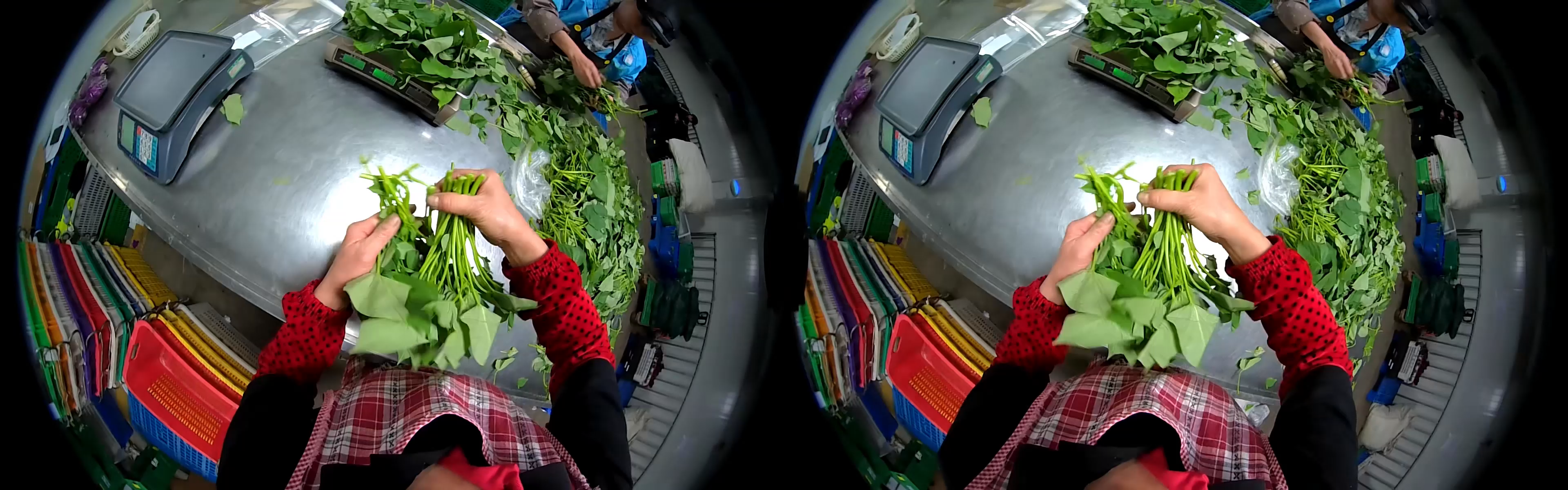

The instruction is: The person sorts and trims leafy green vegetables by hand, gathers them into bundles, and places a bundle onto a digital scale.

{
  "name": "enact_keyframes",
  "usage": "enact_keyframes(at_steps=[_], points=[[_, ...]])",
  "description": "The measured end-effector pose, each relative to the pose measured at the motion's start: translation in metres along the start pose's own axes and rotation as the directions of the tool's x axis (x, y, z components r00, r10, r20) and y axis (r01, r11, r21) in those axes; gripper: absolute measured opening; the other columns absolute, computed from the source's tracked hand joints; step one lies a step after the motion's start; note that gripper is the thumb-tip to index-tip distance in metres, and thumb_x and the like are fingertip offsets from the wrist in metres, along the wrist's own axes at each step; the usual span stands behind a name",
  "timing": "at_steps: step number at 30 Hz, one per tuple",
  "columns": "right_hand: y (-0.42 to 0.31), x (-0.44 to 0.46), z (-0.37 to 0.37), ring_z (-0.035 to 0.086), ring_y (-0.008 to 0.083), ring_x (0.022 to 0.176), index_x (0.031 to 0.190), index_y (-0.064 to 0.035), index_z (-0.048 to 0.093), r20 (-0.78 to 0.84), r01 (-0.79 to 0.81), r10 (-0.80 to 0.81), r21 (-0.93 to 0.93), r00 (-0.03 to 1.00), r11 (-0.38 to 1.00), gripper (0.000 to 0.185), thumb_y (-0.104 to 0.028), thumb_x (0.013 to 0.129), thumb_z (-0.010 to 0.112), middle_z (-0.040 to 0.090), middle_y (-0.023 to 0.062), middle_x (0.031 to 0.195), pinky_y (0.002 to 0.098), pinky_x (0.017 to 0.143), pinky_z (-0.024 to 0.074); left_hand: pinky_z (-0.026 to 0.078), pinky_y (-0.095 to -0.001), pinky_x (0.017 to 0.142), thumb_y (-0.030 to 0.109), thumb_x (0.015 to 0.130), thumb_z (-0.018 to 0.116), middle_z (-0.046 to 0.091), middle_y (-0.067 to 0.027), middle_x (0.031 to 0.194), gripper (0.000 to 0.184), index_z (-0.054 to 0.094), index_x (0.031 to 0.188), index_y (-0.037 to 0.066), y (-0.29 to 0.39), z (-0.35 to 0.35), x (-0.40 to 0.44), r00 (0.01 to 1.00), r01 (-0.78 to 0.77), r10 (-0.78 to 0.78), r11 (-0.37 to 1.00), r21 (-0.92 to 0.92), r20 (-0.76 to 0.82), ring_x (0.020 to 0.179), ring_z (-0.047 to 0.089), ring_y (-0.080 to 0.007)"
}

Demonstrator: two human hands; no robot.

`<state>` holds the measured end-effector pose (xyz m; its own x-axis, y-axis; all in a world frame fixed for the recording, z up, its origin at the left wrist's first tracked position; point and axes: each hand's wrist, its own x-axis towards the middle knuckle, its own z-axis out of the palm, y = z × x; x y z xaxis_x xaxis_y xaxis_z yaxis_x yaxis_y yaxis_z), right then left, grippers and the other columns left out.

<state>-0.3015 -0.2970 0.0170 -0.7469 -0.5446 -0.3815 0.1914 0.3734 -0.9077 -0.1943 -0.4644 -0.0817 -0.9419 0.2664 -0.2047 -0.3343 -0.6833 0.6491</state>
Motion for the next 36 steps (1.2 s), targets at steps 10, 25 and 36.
enact_keyframes(at_steps=[10,25,36], points=[[0.012,0.021,0.005,0.059,0.0079,0.067,0.089,0.0031,0.071,-0.034,0.056,-0.059,-0.073,0.998,0.996,0.020,-0.012,0.078,0.075,0.069,0.0043,0.077,0.0242,0.064,0.0487,0.052,-0.0262,0.075,0.011,0.093,0.060,0.067,-0.0054,0.095,0.018,0.064,0.106,0.000,0.003,-0.012,0.021,0.942,-0.206,0.184,0.977,-0.050,-0.282,0.083,0.063,-0.0121],[-0.099,0.088,-0.118,0.066,0.0149,0.074,0.097,0.0012,0.070,-0.250,0.246,-0.246,-0.033,0.936,0.969,0.026,-0.018,0.080,0.073,0.071,0.0072,0.087,0.0282,0.072,0.0527,0.045,-0.0289,0.047,0.022,0.092,0.058,0.063,-0.0113,0.073,0.020,0.056,0.090,0.003,0.027,-0.124,0.063,0.887,-0.053,0.131,0.981,0.186,-0.442,0.054,0.059,-0.0163],[-0.149,0.314,-0.243,0.065,0.0222,0.063,0.097,0.0008,0.067,-0.260,0.117,-0.039,0.292,0.965,0.949,0.029,-0.022,0.080,0.073,0.069,0.0103,0.083,0.0372,0.062,0.0556,0.050,-0.0308,0.056,0.016,0.095,0.053,0.062,-0.0115,0.074,0.018,0.057,0.092,-0.001,0.018,-0.156,0.065,0.942,0.118,-0.108,0.993,0.011,-0.319,0.061,0.061,-0.0179]])
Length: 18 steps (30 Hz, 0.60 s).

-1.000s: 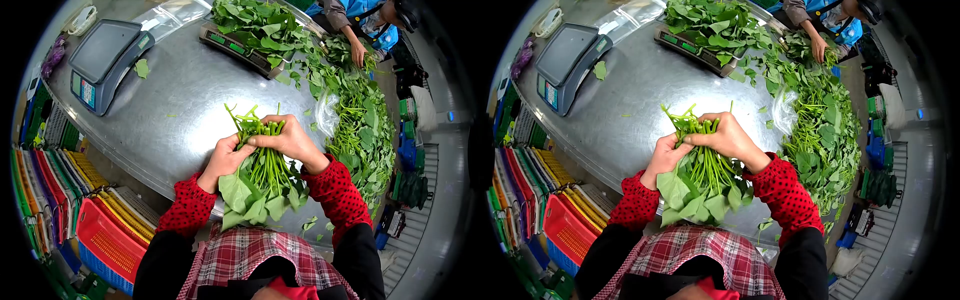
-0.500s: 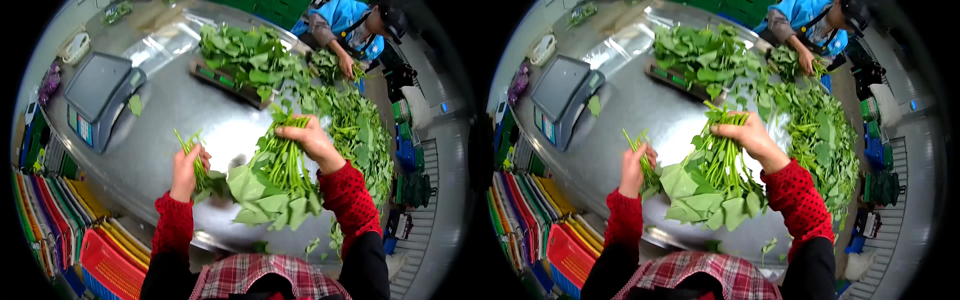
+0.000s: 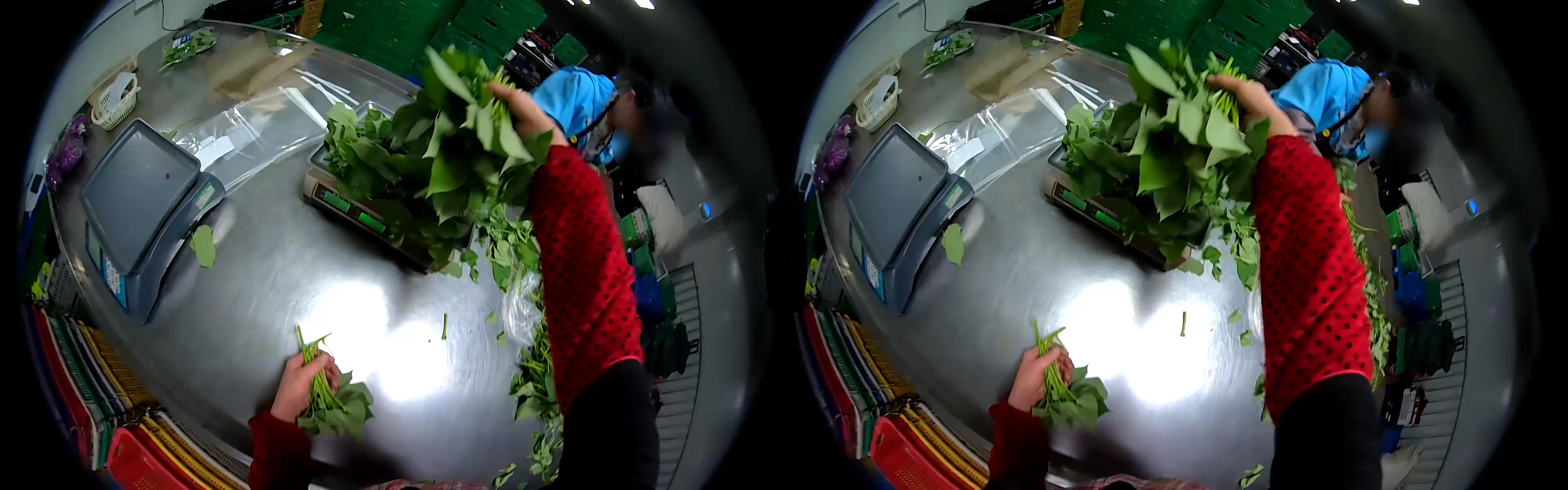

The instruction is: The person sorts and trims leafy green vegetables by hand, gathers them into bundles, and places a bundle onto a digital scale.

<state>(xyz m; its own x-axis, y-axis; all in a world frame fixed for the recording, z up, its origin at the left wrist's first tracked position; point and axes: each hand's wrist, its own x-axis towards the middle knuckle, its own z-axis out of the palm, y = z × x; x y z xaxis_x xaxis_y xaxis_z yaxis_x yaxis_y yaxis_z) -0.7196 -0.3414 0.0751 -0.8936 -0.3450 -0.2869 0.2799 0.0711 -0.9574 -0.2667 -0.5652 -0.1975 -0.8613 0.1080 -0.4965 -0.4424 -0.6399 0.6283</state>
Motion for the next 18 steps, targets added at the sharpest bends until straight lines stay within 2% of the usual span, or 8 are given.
enact_keyframes(at_steps=[2,3,4,5,8,13,16,18], points=[[0.030,0.036,0.004,0.063,0.0178,0.063,0.097,-0.0025,0.068,-0.202,0.023,-0.143,-0.502,0.969,0.864,0.027,-0.028,0.087,0.066,0.068,0.0044,0.081,0.0316,0.059,0.0509,0.051,-0.0307,0.056,0.016,0.095,0.053,0.062,-0.0115,0.075,0.018,0.057,0.092,-0.001,0.004,0.000,0.003,1.000,0.009,-0.009,1.000,-0.006,0.027,0.062,0.061,-0.0178],[0.045,0.030,0.012,0.060,0.0146,0.060,0.089,-0.0028,0.071,-0.250,-0.012,-0.157,-0.563,0.956,0.826,0.027,-0.029,0.081,0.072,0.066,0.0013,0.075,0.0301,0.056,0.0470,0.051,-0.0307,0.057,0.016,0.095,0.053,0.062,-0.0116,0.076,0.018,0.057,0.092,-0.001,0.006,0.000,0.003,0.999,0.028,-0.028,1.000,0.004,0.044,0.063,0.061,-0.0178],[0.077,0.051,-0.002,0.058,0.0142,0.058,0.082,-0.0027,0.071,-0.101,0.134,-0.233,-0.576,0.967,0.807,0.028,-0.031,0.078,0.074,0.065,0.0018,0.071,0.0304,0.053,0.0450,0.051,-0.0305,0.058,0.016,0.096,0.053,0.063,-0.0114,0.077,0.018,0.057,0.092,-0.001,0.009,0.001,0.003,0.997,0.064,-0.064,0.998,0.022,0.029,0.064,0.062,-0.0177],[0.107,0.098,-0.022,0.067,0.0221,0.067,0.089,0.0066,0.070,-0.322,-0.095,-0.160,-0.650,0.933,0.754,0.042,-0.029,0.069,0.082,0.070,0.0115,0.079,0.0350,0.060,0.0530,0.051,-0.0305,0.058,0.016,0.096,0.053,0.063,-0.0114,0.077,0.018,0.057,0.092,-0.001,0.009,0.000,0.004,0.998,0.066,-0.066,0.998,0.009,0.020,0.064,0.062,-0.0177],[0.163,0.143,-0.040,0.062,0.0159,0.060,0.080,0.0114,0.064,-0.275,0.059,-0.243,-0.540,0.930,0.839,0.048,-0.034,0.073,0.079,0.066,0.0096,0.072,0.0329,0.052,0.0483,0.052,-0.0312,0.058,0.013,0.096,0.048,0.063,-0.0125,0.078,0.019,0.057,0.089,-0.002,0.010,0.001,0.006,0.993,0.109,-0.110,0.993,0.037,0.029,0.064,0.063,-0.0194],[0.097,0.089,-0.023,0.063,0.0203,0.063,0.084,0.0173,0.062,-0.250,-0.066,-0.328,-0.874,0.911,0.482,0.078,-0.057,0.067,0.078,0.066,0.0163,0.078,0.0358,0.055,0.0492,0.052,-0.0314,0.058,0.014,0.096,0.048,0.063,-0.0127,0.078,0.019,0.057,0.091,-0.002,0.018,0.006,0.004,0.993,0.106,-0.108,0.993,0.050,0.048,0.064,0.063,-0.0199],[0.062,0.042,0.006,0.067,0.0286,0.078,0.091,0.0206,0.061,-0.318,-0.187,-0.135,-0.796,0.938,0.576,0.093,-0.067,0.063,0.075,0.065,0.0230,0.083,0.0360,0.062,0.0523,0.052,-0.0313,0.058,0.014,0.096,0.048,0.063,-0.0128,0.078,0.020,0.057,0.091,-0.002,0.017,0.007,0.003,0.995,0.084,-0.087,0.995,0.053,0.051,0.064,0.063,-0.0199],[0.051,0.035,0.001,0.066,0.0285,0.070,0.088,0.0188,0.061,-0.312,-0.177,-0.217,-0.860,0.925,0.479,0.094,-0.072,0.066,0.070,0.065,0.0226,0.081,0.0378,0.057,0.0525,0.051,-0.0312,0.058,0.015,0.096,0.048,0.063,-0.0128,0.078,0.020,0.057,0.091,-0.002,0.016,0.005,0.002,0.996,0.074,-0.077,0.996,0.050,0.045,0.064,0.063,-0.0199]])
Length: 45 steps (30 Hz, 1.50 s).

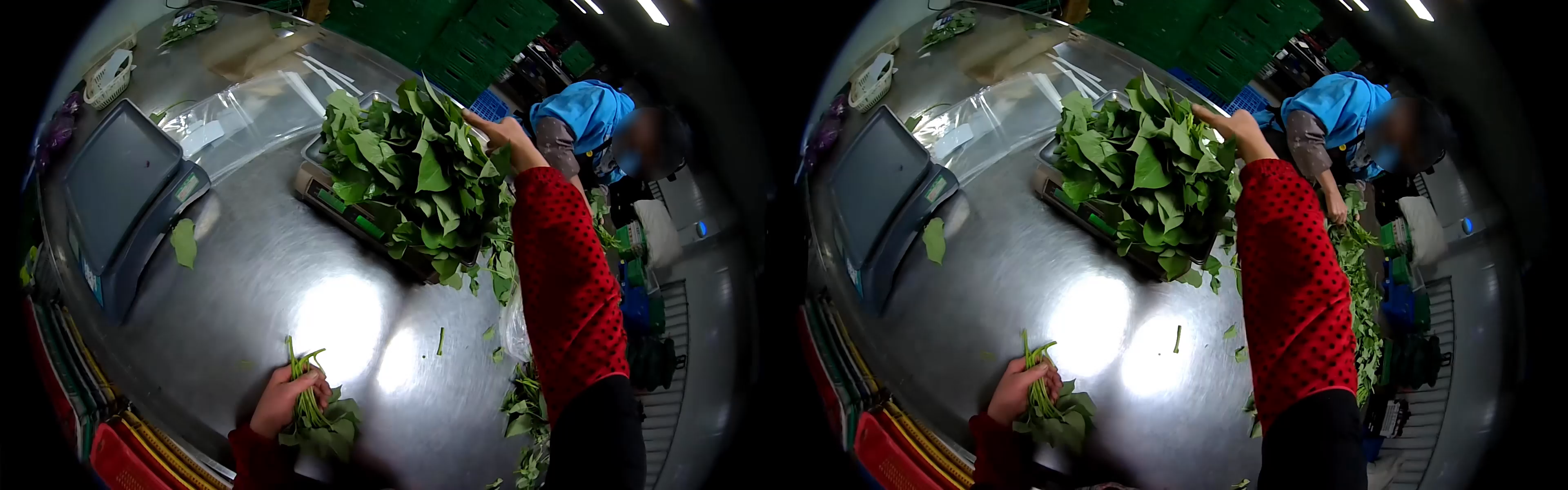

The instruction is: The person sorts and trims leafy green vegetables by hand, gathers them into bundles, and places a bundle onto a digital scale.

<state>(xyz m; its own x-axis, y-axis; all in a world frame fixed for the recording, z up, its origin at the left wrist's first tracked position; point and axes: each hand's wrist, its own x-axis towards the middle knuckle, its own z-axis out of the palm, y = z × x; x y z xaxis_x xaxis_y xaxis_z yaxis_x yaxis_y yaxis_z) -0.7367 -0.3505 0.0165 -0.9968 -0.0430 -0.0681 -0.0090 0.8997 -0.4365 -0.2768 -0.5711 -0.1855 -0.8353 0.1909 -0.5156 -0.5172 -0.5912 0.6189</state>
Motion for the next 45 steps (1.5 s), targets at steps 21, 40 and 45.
enact_keyframes(at_steps=[21,40,45], points=[[0.168,-0.407,0.155,0.053,0.0379,0.111,0.126,-0.0052,0.055,0.056,0.617,-0.615,-0.023,0.786,0.787,0.056,-0.029,0.078,0.073,0.055,0.0190,0.123,0.0454,0.092,0.0448,0.051,-0.0285,0.056,0.021,0.091,0.063,0.065,-0.0103,0.081,0.024,0.059,0.099,-0.001,-0.034,-0.015,-0.003,0.981,-0.192,0.192,0.981,-0.035,0.000,0.063,0.062,-0.0156],[0.473,-0.722,0.033,0.058,0.0289,0.100,0.100,-0.0082,0.064,-0.122,0.033,-0.034,-0.006,0.992,0.999,0.026,-0.018,0.076,0.066,0.062,0.0080,0.107,0.0422,0.084,0.0465,0.049,-0.0380,0.057,0.021,0.075,0.078,0.061,-0.0096,0.075,0.042,0.058,0.103,-0.002,-0.164,0.239,0.061,0.985,-0.170,0.030,0.226,0.959,0.168,0.066,0.062,-0.0219],[0.641,-0.768,-0.074,0.059,0.0339,0.097,0.095,-0.0095,0.065,-0.294,-0.450,0.373,-0.265,0.880,0.853,0.029,-0.003,0.067,0.062,0.064,0.0115,0.100,0.0435,0.084,0.0476,0.036,-0.0466,0.103,0.035,0.057,0.086,0.051,-0.0239,0.127,0.088,0.046,0.126,-0.004,-0.259,0.308,0.003,0.729,-0.398,0.271,-0.580,0.711,0.629,0.119,0.048,-0.0389]])
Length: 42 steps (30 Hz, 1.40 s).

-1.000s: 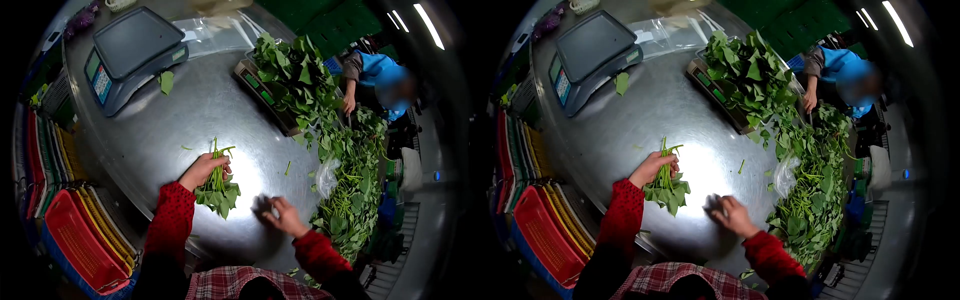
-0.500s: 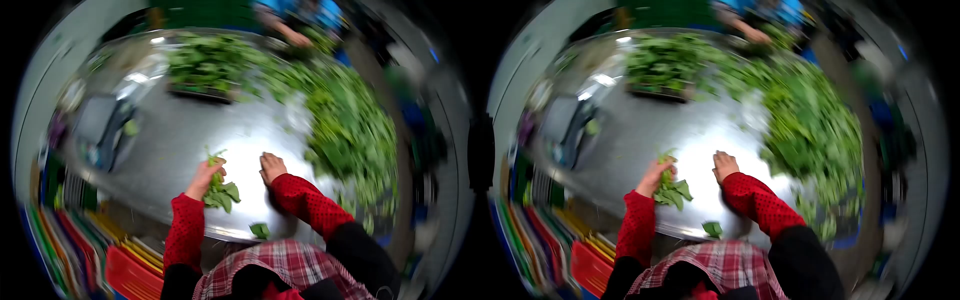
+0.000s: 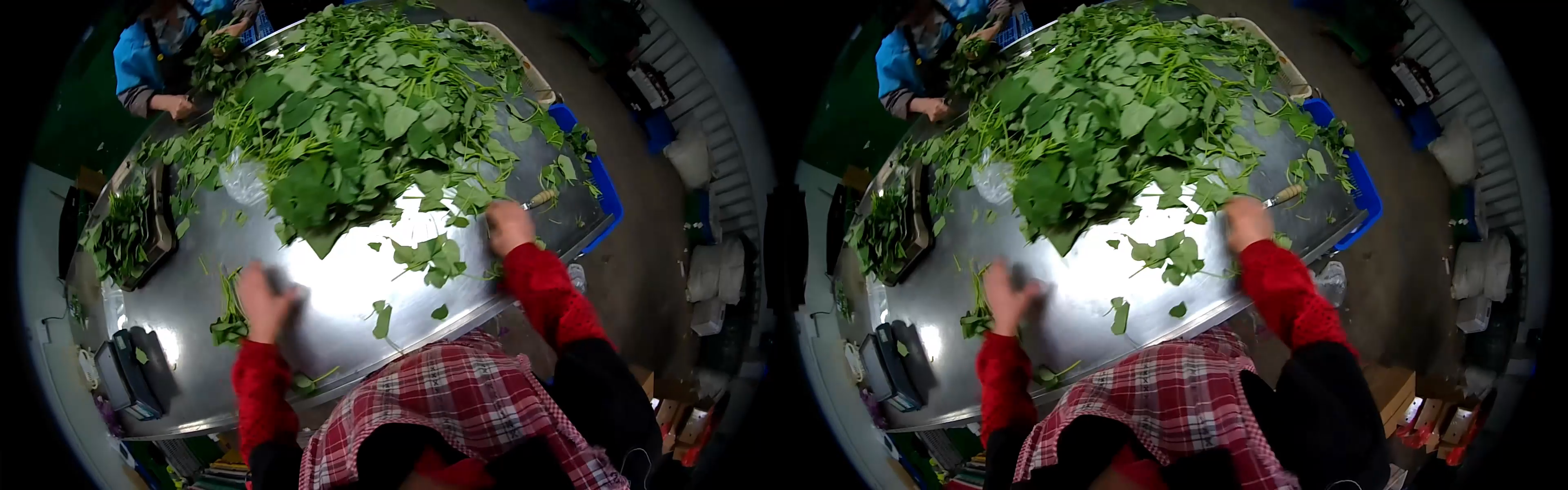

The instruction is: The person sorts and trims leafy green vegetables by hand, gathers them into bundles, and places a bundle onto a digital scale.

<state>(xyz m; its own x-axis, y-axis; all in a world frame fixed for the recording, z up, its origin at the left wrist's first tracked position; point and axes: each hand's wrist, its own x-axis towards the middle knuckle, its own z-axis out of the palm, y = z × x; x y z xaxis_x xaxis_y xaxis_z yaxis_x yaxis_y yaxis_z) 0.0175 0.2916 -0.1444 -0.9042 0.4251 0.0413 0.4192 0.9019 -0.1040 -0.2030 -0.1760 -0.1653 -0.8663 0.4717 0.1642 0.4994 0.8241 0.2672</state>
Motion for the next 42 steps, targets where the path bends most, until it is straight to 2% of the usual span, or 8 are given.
enact_keyframes(at_steps=[6,11,15,17,22,29,36,42], points=[[0.216,-0.006,0.028,0.053,0.0289,0.103,0.092,-0.0133,0.067,-0.036,0.053,-0.064,-0.250,0.997,0.967,0.032,-0.008,0.061,0.073,0.060,0.0064,0.102,0.0436,0.090,0.0388,0.012,-0.0614,0.111,0.062,0.052,0.082,0.021,-0.0312,0.148,0.129,0.020,0.143,-0.005,0.224,0.095,-0.026,0.966,-0.183,0.219,0.954,-0.237,0.139,0.139,0.019,-0.0465],[0.234,-0.031,-0.002,0.057,0.0409,0.085,0.091,-0.0005,0.060,-0.121,-0.251,0.306,0.335,0.944,0.908,0.025,-0.017,0.077,0.071,0.058,0.0188,0.090,0.0443,0.076,0.0471,0.028,-0.0535,0.100,0.053,0.053,0.084,0.034,-0.0281,0.136,0.119,0.026,0.139,-0.005,0.348,0.145,0.064,0.940,-0.334,0.337,0.888,-0.316,-0.048,0.123,0.034,-0.0465],[0.224,-0.076,-0.009,0.050,0.0120,0.070,0.102,0.0011,0.059,-0.079,-0.369,0.678,0.790,0.731,0.489,0.024,-0.014,0.085,0.067,0.056,0.0033,0.079,0.0287,0.065,0.0443,0.027,-0.0505,0.106,0.044,0.057,0.083,0.040,-0.0254,0.131,0.100,0.037,0.134,0.000,0.466,0.207,0.153,0.887,-0.426,0.445,0.686,-0.589,-0.123,0.124,0.035,-0.0451],[0.206,-0.086,-0.005,0.051,0.0133,0.069,0.102,0.0014,0.059,-0.118,-0.374,0.675,0.757,0.728,0.536,0.028,-0.015,0.083,0.070,0.057,0.0048,0.077,0.0300,0.064,0.0445,0.036,-0.0412,0.106,0.044,0.067,0.078,0.047,-0.0250,0.132,0.085,0.047,0.132,0.000,0.520,0.222,0.194,0.639,-0.354,0.732,0.552,-0.755,0.236,0.124,0.044,-0.0385],[0.174,-0.068,-0.008,0.061,0.0352,0.080,0.092,-0.0017,0.063,0.012,-0.179,0.196,0.467,0.981,0.866,0.032,-0.022,0.072,0.077,0.062,0.0166,0.085,0.0412,0.071,0.0491,0.050,-0.0397,0.086,0.031,0.077,0.070,0.063,-0.0201,0.111,0.049,0.061,0.117,0.003,0.504,0.143,0.230,0.886,-0.196,0.436,0.658,-0.727,0.156,0.098,0.062,-0.0349],[0.124,0.218,-0.045,0.051,0.0360,0.114,0.127,-0.0010,0.051,-0.382,0.462,-0.307,0.434,0.872,0.773,0.050,-0.013,0.080,0.062,0.055,0.0194,0.125,0.0439,0.099,0.0390,0.053,-0.0330,0.077,0.023,0.081,0.073,0.067,-0.0153,0.094,0.038,0.061,0.106,-0.003,0.421,0.130,0.181,0.984,0.065,0.093,0.616,-0.785,0.154,0.083,0.066,-0.0240],[0.065,0.371,-0.070,0.051,0.0324,0.116,0.120,-0.0083,0.057,0.130,0.514,-0.514,0.037,0.848,0.857,0.054,-0.018,0.070,0.074,0.057,0.0144,0.116,0.0429,0.097,0.0408,0.051,-0.0251,0.080,0.009,0.087,0.067,0.065,-0.0099,0.102,0.041,0.051,0.121,-0.007,0.431,0.130,0.216,0.921,0.388,0.029,0.006,-0.921,0.388,0.089,0.061,-0.0125],[0.091,0.323,-0.096,0.059,0.0346,0.086,0.082,-0.0053,0.063,-0.044,0.634,-0.635,0.143,0.771,0.760,0.023,-0.021,0.069,0.072,0.058,0.0130,0.085,0.0458,0.072,0.0476,0.049,-0.0301,0.084,0.031,0.094,0.061,0.061,-0.0078,0.108,0.047,0.051,0.123,-0.005,0.462,0.132,0.255,0.871,0.382,-0.133,-0.421,-0.823,0.473,0.098,0.059,-0.0155]])
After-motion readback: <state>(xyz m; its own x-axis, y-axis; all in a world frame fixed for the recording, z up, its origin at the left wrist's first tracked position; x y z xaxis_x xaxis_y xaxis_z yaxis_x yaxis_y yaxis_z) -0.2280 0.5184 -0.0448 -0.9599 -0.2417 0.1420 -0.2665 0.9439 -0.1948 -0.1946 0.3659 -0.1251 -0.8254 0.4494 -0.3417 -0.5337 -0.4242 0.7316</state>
